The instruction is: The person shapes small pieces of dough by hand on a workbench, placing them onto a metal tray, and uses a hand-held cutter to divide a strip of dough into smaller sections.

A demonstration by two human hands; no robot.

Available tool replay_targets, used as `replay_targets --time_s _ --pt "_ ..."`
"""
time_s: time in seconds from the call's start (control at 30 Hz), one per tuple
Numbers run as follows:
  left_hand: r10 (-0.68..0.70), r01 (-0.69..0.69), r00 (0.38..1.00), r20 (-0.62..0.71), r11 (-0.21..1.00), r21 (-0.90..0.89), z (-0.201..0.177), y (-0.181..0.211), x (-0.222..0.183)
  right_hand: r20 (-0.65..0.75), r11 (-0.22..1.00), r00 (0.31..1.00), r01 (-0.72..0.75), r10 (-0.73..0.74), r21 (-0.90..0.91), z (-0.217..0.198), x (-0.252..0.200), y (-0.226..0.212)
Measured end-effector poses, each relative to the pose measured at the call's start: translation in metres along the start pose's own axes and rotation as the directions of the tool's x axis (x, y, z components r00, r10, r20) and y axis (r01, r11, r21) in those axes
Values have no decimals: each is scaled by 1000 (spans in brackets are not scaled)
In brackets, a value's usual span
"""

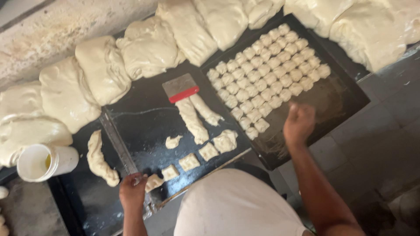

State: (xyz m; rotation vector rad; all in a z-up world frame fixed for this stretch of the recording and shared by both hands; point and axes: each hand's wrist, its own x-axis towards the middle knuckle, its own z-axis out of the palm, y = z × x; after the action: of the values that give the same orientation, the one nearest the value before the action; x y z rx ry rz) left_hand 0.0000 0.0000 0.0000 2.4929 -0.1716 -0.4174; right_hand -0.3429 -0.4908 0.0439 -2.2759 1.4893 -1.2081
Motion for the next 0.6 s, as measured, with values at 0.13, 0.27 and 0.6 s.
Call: replay_targets --time_s 0.13,0.27,0.6 --pt "176 -168 984 -2 943 288 -1 2 6 73 957 986 127 -150 259 -20 22 -83" --pt "28 -58 966 257 992 108 -17 10 -7 236 866 892 261 -385 428 0 -30 -158" --pt "250 238 855 455 590 -771 -51 73 -5 334 854 786 473 -520 217 78 -88 -200"
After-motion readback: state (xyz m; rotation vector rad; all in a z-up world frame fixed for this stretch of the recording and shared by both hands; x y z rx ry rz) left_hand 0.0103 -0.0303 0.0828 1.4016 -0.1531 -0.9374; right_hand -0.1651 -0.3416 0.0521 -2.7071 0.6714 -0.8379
